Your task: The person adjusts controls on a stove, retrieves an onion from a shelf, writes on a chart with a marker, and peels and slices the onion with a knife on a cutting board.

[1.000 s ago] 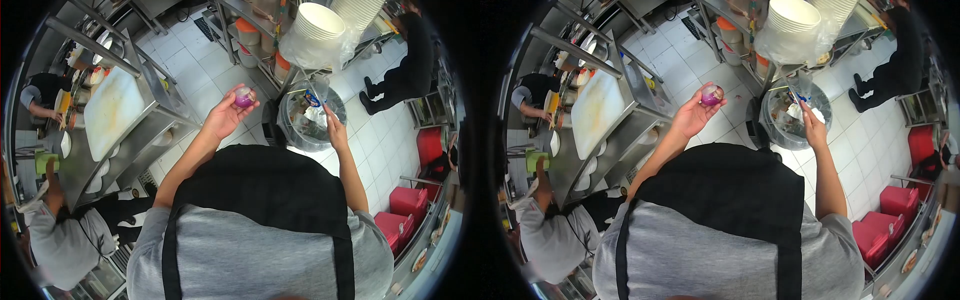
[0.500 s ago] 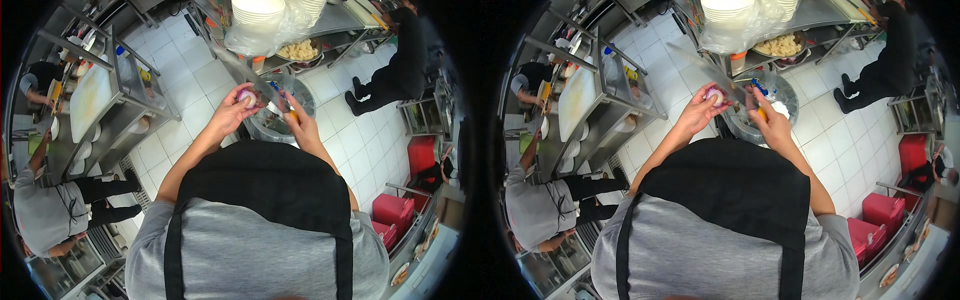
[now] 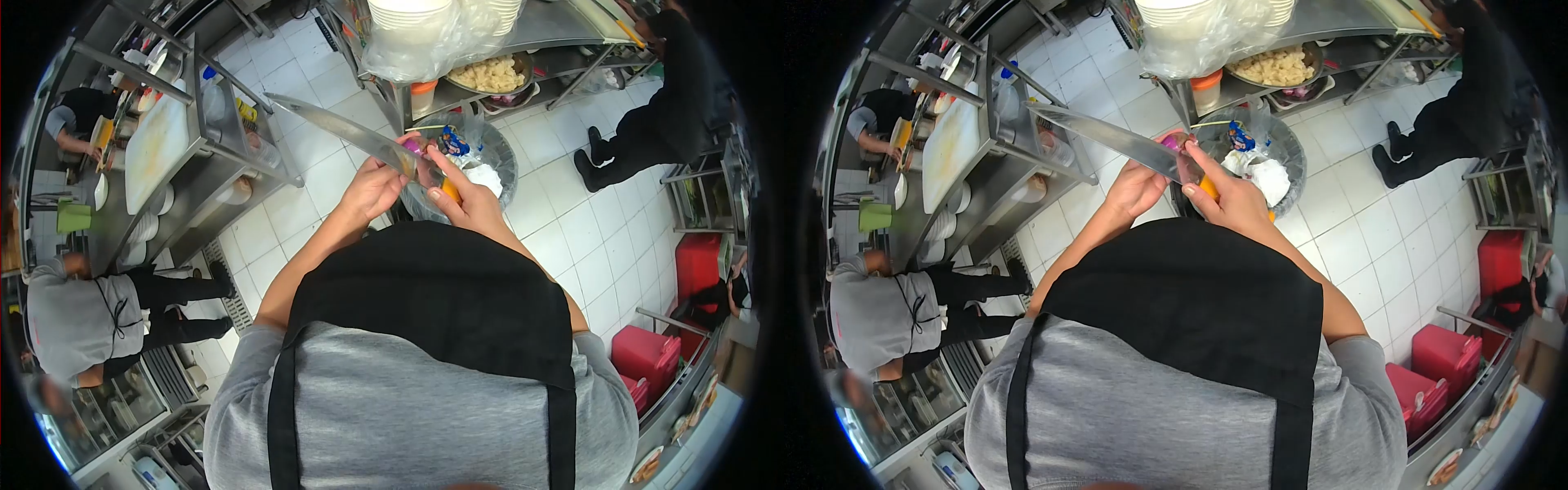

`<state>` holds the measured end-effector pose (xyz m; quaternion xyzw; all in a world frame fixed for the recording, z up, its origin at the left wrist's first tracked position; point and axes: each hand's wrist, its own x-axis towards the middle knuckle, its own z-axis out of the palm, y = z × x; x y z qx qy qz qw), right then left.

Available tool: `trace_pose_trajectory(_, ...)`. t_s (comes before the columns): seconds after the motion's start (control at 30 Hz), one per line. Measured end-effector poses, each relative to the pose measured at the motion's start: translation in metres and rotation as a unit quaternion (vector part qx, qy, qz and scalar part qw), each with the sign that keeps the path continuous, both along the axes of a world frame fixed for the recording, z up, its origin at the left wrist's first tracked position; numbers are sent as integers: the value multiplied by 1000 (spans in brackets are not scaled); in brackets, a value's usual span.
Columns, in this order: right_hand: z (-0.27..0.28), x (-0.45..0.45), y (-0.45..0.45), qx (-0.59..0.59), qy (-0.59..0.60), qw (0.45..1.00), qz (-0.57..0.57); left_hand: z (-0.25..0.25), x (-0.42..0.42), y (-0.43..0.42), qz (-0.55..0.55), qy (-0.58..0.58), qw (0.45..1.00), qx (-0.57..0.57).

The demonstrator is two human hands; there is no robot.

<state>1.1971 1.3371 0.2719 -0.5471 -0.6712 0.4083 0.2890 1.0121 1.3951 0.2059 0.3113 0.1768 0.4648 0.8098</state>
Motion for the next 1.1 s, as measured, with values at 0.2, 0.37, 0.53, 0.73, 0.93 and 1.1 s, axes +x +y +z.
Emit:
trace_pose_trajectory(0.2, -6, 4, 1, 24, 5, 1000, 17, 7, 1, -7, -4, 14, 1000, -4)
trace_pose_trajectory(0.37, -2, 6, 0, -5, 22, 999, 26, -2, -2, -9, -5, 37, 999, 3)
trace_pose_trajectory(0.53, -1, 7, 0, -39, 53, 997, 40, -5, -2, -11, -6, 39, 999, 5)
trace_pose_trajectory(0.73, -7, 8, 2, -88, 174, 980, 41, -5, 0, -12, 4, 56, 998, -14)
trace_pose_trajectory(0.93, -7, 11, 5, -102, 144, 983, 46, -5, 1, -10, 12, 51, 998, -29)
trace_pose_trajectory(1.1, -12, 7, 10, -53, 154, 986, 47, -6, 1, -7, 20, 48, 998, -42)
